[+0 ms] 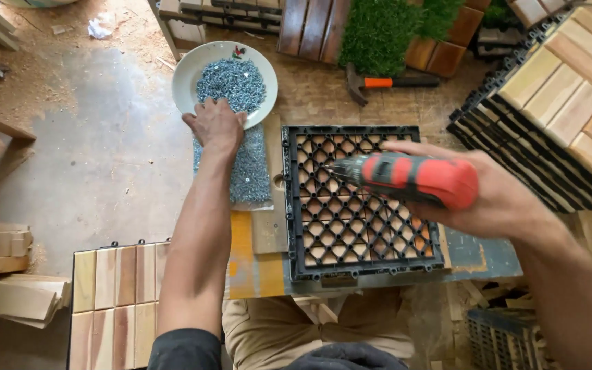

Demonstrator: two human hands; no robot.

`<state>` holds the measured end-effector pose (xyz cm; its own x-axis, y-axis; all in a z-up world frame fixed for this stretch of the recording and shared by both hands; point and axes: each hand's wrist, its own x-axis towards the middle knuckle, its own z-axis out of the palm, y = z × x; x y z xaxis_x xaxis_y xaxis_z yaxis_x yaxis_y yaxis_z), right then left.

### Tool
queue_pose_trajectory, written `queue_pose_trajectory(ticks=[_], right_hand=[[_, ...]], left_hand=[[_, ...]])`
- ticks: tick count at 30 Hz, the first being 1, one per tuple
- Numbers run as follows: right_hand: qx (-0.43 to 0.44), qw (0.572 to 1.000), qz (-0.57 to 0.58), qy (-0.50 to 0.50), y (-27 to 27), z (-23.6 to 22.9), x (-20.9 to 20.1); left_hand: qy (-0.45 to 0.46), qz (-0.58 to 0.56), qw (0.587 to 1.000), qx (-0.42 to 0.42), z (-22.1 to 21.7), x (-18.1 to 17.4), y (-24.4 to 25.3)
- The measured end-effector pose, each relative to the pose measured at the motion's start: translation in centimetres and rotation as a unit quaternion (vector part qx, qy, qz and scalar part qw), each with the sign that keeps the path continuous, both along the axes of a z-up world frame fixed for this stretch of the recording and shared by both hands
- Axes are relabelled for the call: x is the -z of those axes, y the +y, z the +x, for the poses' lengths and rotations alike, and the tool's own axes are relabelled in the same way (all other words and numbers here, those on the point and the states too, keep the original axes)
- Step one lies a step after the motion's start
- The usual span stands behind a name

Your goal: Assembling wooden interlocking deck tiles by placing slats on a plastic base and securing them with screws using a power drill.

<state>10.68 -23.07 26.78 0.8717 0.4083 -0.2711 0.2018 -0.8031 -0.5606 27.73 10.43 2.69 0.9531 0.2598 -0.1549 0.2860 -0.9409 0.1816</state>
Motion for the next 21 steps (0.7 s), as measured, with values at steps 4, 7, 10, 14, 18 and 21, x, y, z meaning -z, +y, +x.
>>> queue_pose_trajectory(ticks=[4,7,10,14,18,21], right_hand=[[0.159,0.986,0.024,0.050,-1.8,-1.8,3.9],[0.123,0.987,0.096,0.024,-3.8,-2.8,7.8],[0.204,0.971,0.115,0.042,-4.0,-3.3,10.0],[0.273,0.945,0.163,0.074,-2.9,-2.7,10.7],[0.185,0.948,0.247,-0.075,-3.6,-2.7,15.4],[0.192,0.940,0.272,-0.079,-2.5,-2.1,15.3]], left_hand=[[-0.038,-0.052,0.998,0.001,2.2,1.4,0.5],[-0.115,-0.126,0.985,-0.003,2.1,2.1,1.3],[-0.188,-0.201,0.961,0.009,2.0,3.1,1.8],[-0.297,-0.151,0.939,0.083,1.9,5.2,2.4],[-0.379,-0.295,0.874,0.073,1.0,5.6,2.6],[-0.380,-0.315,0.866,0.077,1.8,7.9,3.2]])
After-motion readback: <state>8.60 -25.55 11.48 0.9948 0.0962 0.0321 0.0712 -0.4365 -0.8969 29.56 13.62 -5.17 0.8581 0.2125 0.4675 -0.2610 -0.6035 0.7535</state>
